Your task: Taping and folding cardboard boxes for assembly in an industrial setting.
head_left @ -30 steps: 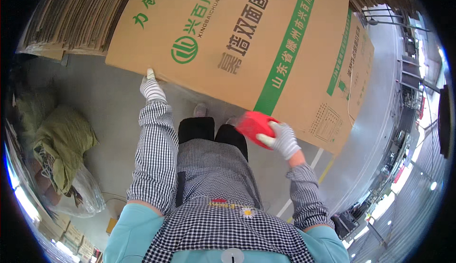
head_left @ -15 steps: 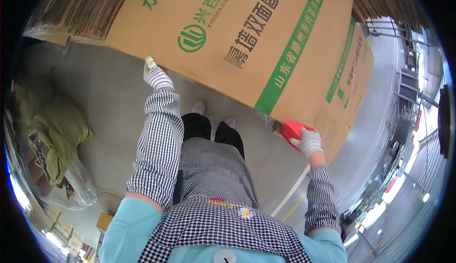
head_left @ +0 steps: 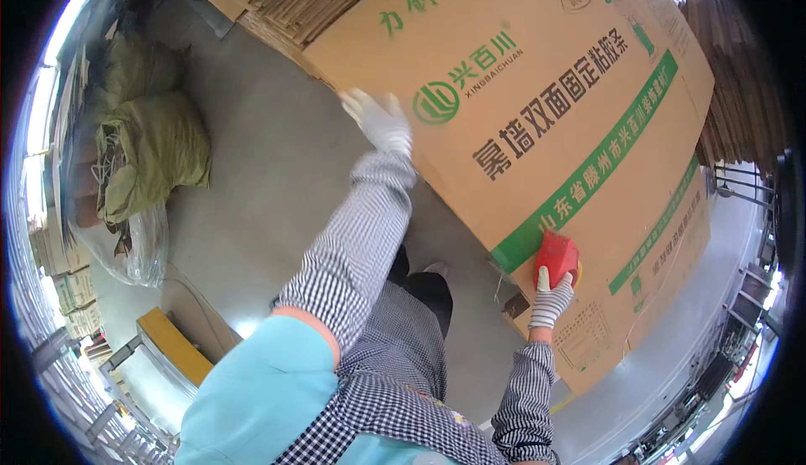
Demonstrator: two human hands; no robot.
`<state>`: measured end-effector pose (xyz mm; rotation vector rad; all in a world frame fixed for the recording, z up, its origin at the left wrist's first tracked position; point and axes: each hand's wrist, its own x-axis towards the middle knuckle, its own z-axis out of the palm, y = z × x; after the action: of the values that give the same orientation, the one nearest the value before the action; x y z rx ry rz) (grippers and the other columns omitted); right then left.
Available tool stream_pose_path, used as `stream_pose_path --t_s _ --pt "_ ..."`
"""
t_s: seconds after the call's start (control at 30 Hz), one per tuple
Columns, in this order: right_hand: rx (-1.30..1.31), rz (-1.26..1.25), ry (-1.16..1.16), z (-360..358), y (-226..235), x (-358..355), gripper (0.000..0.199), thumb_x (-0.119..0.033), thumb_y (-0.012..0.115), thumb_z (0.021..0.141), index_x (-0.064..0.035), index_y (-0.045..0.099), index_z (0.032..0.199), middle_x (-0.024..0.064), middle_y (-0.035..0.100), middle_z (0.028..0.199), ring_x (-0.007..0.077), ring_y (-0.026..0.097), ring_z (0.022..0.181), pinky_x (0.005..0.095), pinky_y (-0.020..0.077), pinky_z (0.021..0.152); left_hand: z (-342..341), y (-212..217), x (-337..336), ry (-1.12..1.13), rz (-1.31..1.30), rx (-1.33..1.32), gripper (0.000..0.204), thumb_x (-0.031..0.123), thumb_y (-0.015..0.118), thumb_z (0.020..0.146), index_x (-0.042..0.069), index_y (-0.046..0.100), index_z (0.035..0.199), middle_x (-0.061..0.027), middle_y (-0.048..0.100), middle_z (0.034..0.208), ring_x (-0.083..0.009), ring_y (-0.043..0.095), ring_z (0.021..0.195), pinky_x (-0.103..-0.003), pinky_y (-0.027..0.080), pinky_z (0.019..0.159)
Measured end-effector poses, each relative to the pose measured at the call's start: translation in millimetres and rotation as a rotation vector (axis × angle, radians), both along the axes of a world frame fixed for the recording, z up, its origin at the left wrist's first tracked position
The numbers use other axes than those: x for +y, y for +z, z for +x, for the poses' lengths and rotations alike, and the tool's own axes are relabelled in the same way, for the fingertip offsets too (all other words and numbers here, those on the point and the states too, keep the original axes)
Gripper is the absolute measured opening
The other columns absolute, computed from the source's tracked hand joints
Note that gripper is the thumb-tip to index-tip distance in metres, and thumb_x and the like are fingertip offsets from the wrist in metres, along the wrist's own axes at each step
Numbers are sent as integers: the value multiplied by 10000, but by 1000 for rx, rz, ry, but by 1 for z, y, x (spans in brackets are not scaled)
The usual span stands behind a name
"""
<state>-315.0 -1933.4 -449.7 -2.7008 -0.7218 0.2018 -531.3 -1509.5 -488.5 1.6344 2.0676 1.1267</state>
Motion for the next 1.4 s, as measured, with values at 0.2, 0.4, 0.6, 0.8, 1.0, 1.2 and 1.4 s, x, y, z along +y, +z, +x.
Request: stream_pose_path --t_s 0.2,0.4,0.6,0.8,1.0,1.2,1.4 --pt "-40 -85 16 11 0 -5 601 -515 744 743 25 561 934 260 626 810 443 599 770 508 471 706 60 11 -132 2 -226 -1367 296 234 626 938 -12 584 1096 -30 602 933 -153 573 805 -337 508 716" --pt "18 -24 103 12 13 19 670 -557 709 765 35 572 1048 277 642 901 440 622 822 487 504 740 122 -34 -403 -290 -1590 -1323 427 364 692 888 66 596 1179 -70 628 1068 -206 597 964 -380 492 839" --pt "223 162 6 31 21 -28 582 -462 769 730 16 584 1006 215 653 809 367 646 744 446 517 689 73 0 -234 -213 -784 -1409 643 502 617 916 -5 528 1301 -72 579 1218 -208 541 1085 -350 440 980" --pt "211 165 -15 28 37 -38 512 -419 767 761 5 600 992 183 672 821 323 644 711 409 521 672 -34 7 35 -127 -568 -1417 759 621 356 968 61 328 1479 -104 379 1510 -325 389 1344 -452 282 1141" --pt "797 694 -527 -49 75 -81 354 -288 706 882 -13 646 1096 66 674 949 138 609 840 307 509 763 -56 15 32 -208 -699 -1362 644 584 360 979 110 417 1412 -95 486 1384 -274 447 1288 -467 356 1092" --pt "1054 1185 -897 -136 137 -116 497 -351 709 877 0 604 1213 92 664 1103 200 639 975 359 512 893 2 9 -122 -220 -1269 -1715 608 470 554 939 97 437 1404 -108 454 1438 -309 404 1333 -537 347 1095" --pt "672 1263 -662 -171 207 -135 581 -234 789 797 -21 552 1283 58 647 1135 172 612 1011 350 490 925 0 54 -149 -543 -1231 -1319 553 359 664 905 83 492 1353 -107 562 1319 -289 503 1249 -508 404 1052"
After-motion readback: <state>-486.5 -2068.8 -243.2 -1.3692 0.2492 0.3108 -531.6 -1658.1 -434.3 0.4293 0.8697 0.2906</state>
